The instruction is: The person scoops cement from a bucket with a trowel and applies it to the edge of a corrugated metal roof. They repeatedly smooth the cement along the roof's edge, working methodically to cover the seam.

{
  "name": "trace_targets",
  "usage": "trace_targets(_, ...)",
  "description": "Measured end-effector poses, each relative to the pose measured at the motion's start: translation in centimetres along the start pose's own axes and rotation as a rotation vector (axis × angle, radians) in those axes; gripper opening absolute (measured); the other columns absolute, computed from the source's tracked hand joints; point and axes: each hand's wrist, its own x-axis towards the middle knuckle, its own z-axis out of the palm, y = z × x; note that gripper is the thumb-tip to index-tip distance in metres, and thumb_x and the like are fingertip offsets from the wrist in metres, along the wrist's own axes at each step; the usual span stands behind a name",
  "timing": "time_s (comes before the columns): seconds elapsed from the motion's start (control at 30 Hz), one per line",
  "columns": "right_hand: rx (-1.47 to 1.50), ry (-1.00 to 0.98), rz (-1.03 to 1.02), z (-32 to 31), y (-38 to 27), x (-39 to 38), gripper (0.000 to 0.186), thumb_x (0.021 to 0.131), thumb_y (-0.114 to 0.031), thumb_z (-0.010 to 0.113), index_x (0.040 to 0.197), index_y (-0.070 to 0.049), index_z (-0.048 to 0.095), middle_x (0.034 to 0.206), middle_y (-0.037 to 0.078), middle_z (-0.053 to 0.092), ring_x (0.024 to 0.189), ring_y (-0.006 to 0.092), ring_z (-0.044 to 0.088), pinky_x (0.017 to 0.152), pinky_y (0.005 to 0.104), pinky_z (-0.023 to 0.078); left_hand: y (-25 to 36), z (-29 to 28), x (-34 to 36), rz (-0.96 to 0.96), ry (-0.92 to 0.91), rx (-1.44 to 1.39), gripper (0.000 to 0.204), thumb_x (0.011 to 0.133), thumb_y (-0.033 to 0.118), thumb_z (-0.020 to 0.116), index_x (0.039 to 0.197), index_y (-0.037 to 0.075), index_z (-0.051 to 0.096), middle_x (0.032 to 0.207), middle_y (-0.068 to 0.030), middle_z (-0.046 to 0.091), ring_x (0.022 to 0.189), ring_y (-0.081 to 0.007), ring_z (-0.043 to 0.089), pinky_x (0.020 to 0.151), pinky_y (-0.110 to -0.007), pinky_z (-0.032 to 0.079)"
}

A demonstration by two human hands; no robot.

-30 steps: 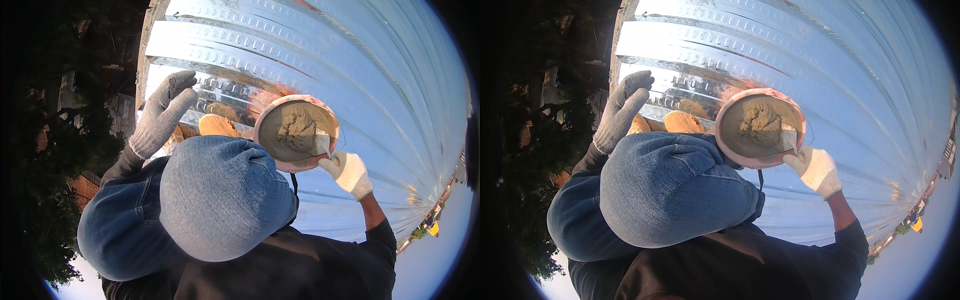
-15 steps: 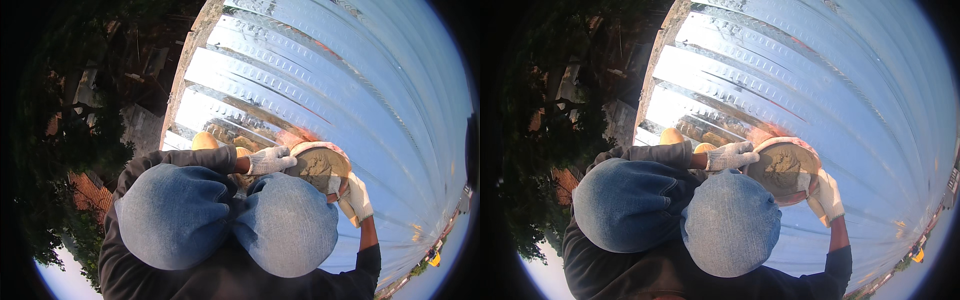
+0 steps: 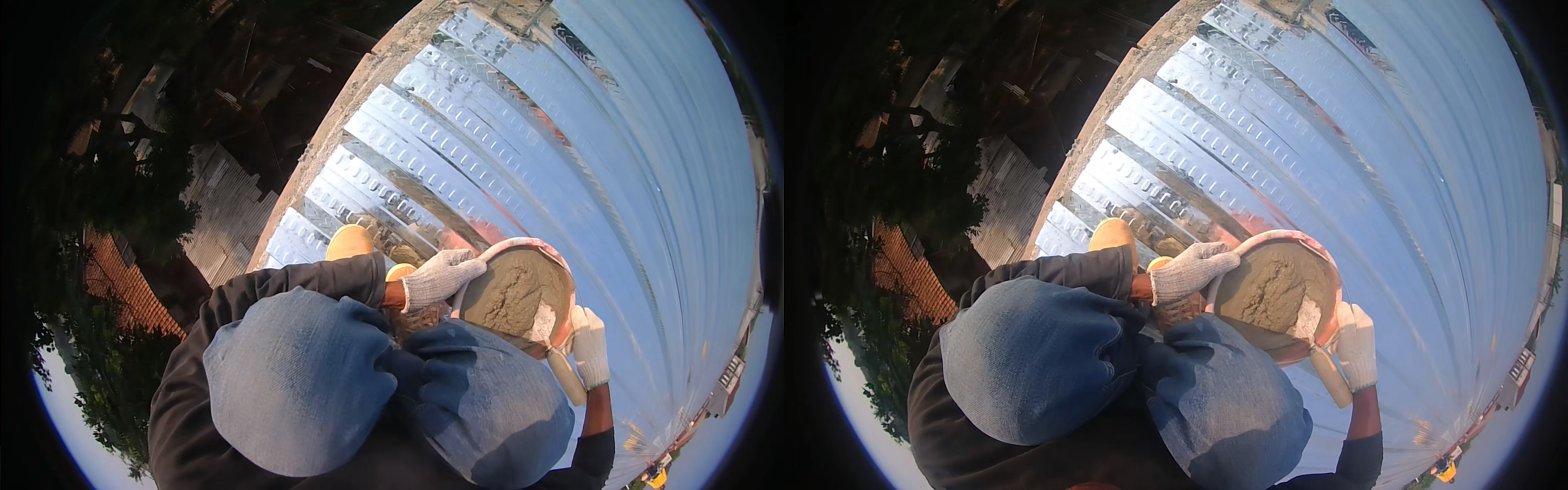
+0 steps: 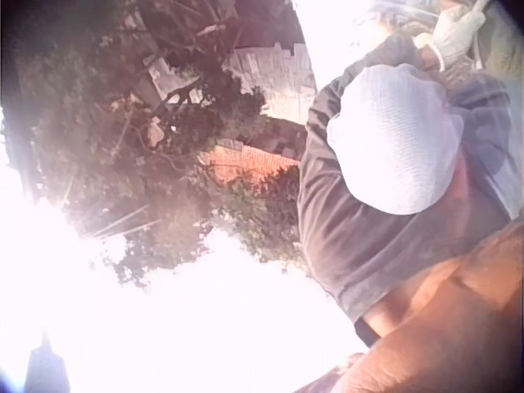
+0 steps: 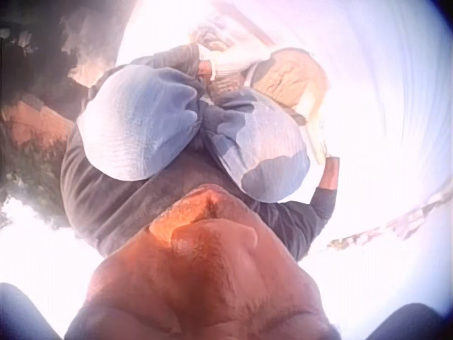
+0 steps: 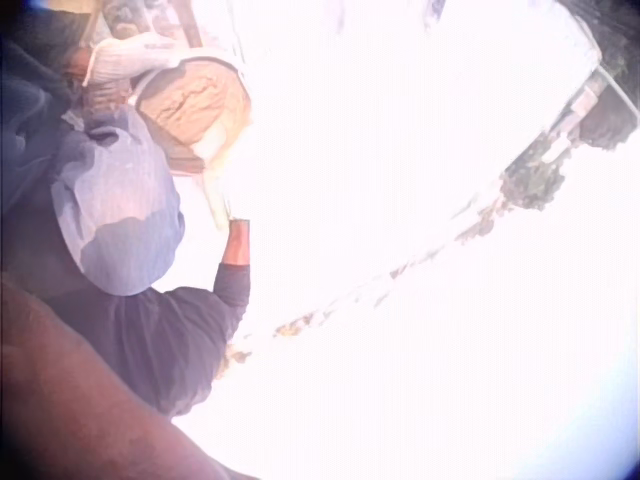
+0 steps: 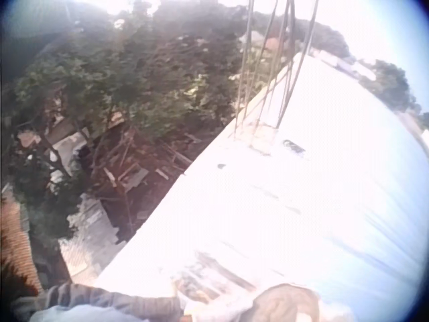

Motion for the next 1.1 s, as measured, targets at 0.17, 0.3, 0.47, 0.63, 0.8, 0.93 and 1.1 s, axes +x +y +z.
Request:
trace_targets(0.17, 0.112, 0.076, 0.001, -6.2, -5.2, 4.0, 0.033, 0.12, -0.025, 0.05, 0.106, 0.0, 0.065, 0.091, 0.014, 0.056, 0.075, 0.0301, 0.063, 0.066, 0.0441, 0.051, 6.5, -1.7, -1.6, 0.029, 0.105, -0.064, 0.042, 0.115, 0.043, 0.074, 0.127, 0.003, 0.077, 0.106, -0.0014, 0.075, 0.095, -0.0083, 0.067, 0.078, -0.03, 0.058)
trace_targets(0.3, 0.261, 0.109, -0.091, -8.4, -9.5, 12.2, 0.039, 0.121, -0.032, 0.052, 0.109, 0.002, 0.068, 0.09, 0.012, 0.052, 0.066, 0.0236, 0.058, 0.059, 0.0393, 0.049, 8.3, -5.1, -1.3, 0.287, 0.314, -0.153, 0.044, 0.116, 0.044, 0.074, 0.132, 0.003, 0.077, 0.109, 0.001, 0.074, 0.095, -0.0067, 0.067, 0.079, -0.028, 0.058)
trace_targets(0.47, 0.288, 0.067, -0.173, -10.7, -18.7, 21.9, 0.058, 0.119, -0.052, 0.059, 0.103, 0.003, 0.069, 0.088, 0.009, 0.065, 0.069, 0.0183, 0.062, 0.06, 0.0393, 0.054, 12.8, -12.6, -2.3, 0.396, 0.515, -0.241, 0.04, 0.112, 0.046, 0.079, 0.12, 0.007, 0.077, 0.105, 0.0006, 0.073, 0.096, -0.0084, 0.07, 0.078, -0.029, 0.058)
trace_targets(0.63, 0.248, 0.001, -0.264, -8.3, -26.0, 30.7, 0.064, 0.116, -0.059, 0.061, 0.102, 0.003, 0.069, 0.088, 0.008, 0.064, 0.072, 0.0179, 0.064, 0.065, 0.0394, 0.056, 13.6, -19.2, -1.8, 0.593, 0.644, -0.388, 0.048, 0.114, 0.043, 0.075, 0.141, 0.003, 0.076, 0.126, -0.0108, 0.079, 0.105, -0.0168, 0.077, 0.089, -0.034, 0.065)
trace_targets(0.8, 0.088, -0.01, -0.251, -9.3, -27.9, 33.4, 0.067, 0.111, -0.061, 0.068, 0.124, 0.005, 0.075, 0.099, 0.016, 0.077, 0.096, 0.0285, 0.079, 0.087, 0.0423, 0.061, 12.3, -19.9, -2.4, 0.479, 0.678, -0.408, 0.051, 0.116, 0.04, 0.071, 0.15, 0.002, 0.075, 0.133, -0.0155, 0.081, 0.112, -0.0188, 0.08, 0.091, -0.035, 0.068)
trace_targets(0.93, -0.338, 0.16, -0.425, -10.4, -30.5, 27.4, 0.081, 0.107, -0.064, 0.074, 0.147, 0.006, 0.067, 0.11, 0.024, 0.081, 0.106, 0.0355, 0.082, 0.089, 0.0476, 0.062, 10.7, -20.7, -0.5, 0.532, 0.735, -0.396, 0.042, 0.114, 0.044, 0.077, 0.134, 0.006, 0.079, 0.112, -0.0019, 0.076, 0.092, -0.0092, 0.069, 0.075, -0.03, 0.059)
trace_targets(1.1, -0.32, 0.064, -0.129, -8.0, -32.5, 23.0, 0.084, 0.106, -0.069, 0.074, 0.152, 0.001, 0.065, 0.104, 0.026, 0.082, 0.103, 0.0426, 0.081, 0.09, 0.0543, 0.062, 10.2, -20.2, -0.6, 0.525, 0.74, -0.57, 0.035, 0.115, 0.038, 0.077, 0.131, 0.007, 0.08, 0.102, 0.0031, 0.074, 0.082, -0.0052, 0.063, 0.065, -0.026, 0.05)
